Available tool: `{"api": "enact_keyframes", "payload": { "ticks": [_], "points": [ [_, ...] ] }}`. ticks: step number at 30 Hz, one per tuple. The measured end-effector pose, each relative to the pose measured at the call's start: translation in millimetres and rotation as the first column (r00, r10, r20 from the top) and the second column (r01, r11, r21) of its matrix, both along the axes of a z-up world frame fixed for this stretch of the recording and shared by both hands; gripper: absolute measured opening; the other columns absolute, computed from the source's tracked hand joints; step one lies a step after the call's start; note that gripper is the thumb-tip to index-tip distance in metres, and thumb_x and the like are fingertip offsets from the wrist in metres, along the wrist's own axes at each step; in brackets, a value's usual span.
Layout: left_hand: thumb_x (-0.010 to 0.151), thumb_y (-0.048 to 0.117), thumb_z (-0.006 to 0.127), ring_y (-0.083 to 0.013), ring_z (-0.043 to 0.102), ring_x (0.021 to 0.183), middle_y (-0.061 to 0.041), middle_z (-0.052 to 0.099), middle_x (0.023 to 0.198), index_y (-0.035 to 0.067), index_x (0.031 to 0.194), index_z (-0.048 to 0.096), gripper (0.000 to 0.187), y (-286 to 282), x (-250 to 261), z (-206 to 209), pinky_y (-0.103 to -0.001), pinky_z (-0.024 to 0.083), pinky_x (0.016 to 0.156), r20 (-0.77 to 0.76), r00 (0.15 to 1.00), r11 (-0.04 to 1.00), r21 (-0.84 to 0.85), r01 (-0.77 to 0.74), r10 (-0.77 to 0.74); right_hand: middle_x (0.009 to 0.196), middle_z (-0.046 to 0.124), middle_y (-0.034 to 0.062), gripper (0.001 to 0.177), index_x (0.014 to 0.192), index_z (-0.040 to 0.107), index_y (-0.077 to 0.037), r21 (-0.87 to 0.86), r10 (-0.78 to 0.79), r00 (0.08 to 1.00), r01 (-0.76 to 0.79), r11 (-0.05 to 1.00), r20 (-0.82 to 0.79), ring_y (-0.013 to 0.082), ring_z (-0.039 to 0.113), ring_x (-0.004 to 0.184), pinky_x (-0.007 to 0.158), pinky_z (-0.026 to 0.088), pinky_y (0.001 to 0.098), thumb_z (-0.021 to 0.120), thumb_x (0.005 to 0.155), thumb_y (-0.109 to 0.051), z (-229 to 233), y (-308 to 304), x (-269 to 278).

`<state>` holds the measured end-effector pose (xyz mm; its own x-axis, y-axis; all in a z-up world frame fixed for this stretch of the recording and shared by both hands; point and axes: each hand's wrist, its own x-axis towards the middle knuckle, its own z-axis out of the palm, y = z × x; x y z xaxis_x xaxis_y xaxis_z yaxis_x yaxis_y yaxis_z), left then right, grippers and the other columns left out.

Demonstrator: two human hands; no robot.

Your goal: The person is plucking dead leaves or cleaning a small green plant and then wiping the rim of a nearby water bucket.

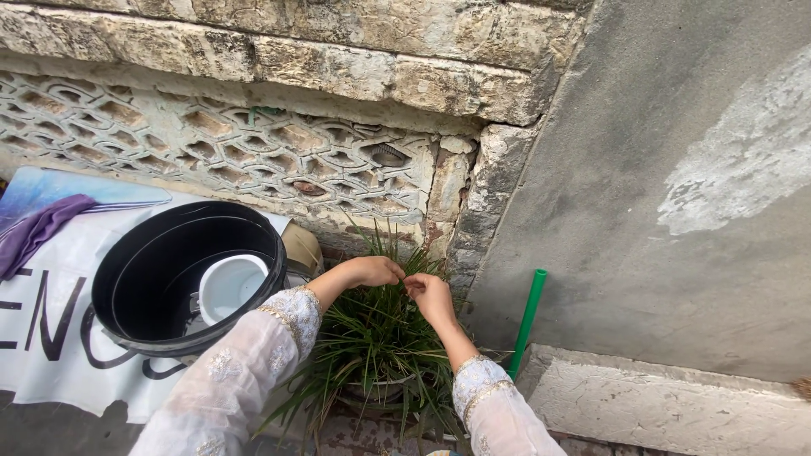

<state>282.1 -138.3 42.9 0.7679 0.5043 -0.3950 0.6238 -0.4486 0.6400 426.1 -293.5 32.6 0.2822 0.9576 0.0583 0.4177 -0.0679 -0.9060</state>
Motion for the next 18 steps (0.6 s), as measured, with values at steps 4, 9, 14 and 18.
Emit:
{"api": "enact_keyframes", "payload": {
  "ticks": [4, 9, 14, 18],
  "points": [
    [0.086, 0.014, 0.063, -0.0253, 0.066, 0.123, -0.010, 0.071, 0.131, 0.015, 0.129, 0.071, 0.044, -4.5, -17.8, 8.6, -0.036, 0.049, 0.105, 0.070, 0.996, 0.998, 0.033, -0.059, 0.056, 0.090, 0.080, 0.0072, 0.019, 0.105, 0.076, -0.003, 0.048, -0.015, 0.998, 0.012, 0.999, 0.059, 0.0127, 0.077, 0.083, 0.076, 0.060, 0.0296, 0.071, 0.087, 0.000, 17.8, -13.6, -6.9],
    [0.084, 0.009, 0.060, -0.0279, 0.069, 0.117, -0.010, 0.073, 0.124, 0.018, 0.125, 0.072, 0.044, -50.5, -51.8, 97.1, -0.036, 0.051, 0.103, 0.182, 0.978, 0.946, 0.286, -0.155, 0.105, 0.092, 0.071, 0.0080, 0.014, 0.096, 0.073, -0.007, 0.102, -0.036, 0.967, 0.010, 0.995, 0.252, 0.0220, 0.073, 0.078, 0.073, 0.058, 0.0348, 0.074, 0.082, -0.001, 37.7, -33.1, -16.2],
    [0.086, 0.012, 0.061, -0.0295, 0.060, 0.124, -0.009, 0.069, 0.128, 0.019, 0.126, 0.070, 0.041, -53.2, -98.8, 130.9, -0.040, 0.046, 0.109, 0.257, 0.953, 0.805, 0.525, -0.276, 0.159, 0.094, 0.064, 0.0094, 0.011, 0.094, 0.065, -0.007, 0.049, -0.037, 0.889, 0.017, 0.999, 0.456, 0.0284, 0.070, 0.082, 0.074, 0.055, 0.0399, 0.069, 0.087, 0.000, -6.0, -43.5, -2.2],
    [0.089, 0.016, 0.062, -0.0308, 0.056, 0.127, -0.008, 0.067, 0.130, 0.019, 0.128, 0.068, 0.040, -55.1, -149.9, 147.8, -0.044, 0.042, 0.111, 0.332, 0.909, 0.636, 0.652, -0.413, 0.250, 0.102, 0.063, 0.0081, 0.029, 0.097, 0.064, -0.010, 0.030, 0.078, 0.869, -0.106, 0.994, 0.489, 0.0363, 0.066, 0.089, 0.072, 0.052, 0.0476, 0.074, 0.073, 0.002, -25.8, -54.1, 11.0]
  ]
}}
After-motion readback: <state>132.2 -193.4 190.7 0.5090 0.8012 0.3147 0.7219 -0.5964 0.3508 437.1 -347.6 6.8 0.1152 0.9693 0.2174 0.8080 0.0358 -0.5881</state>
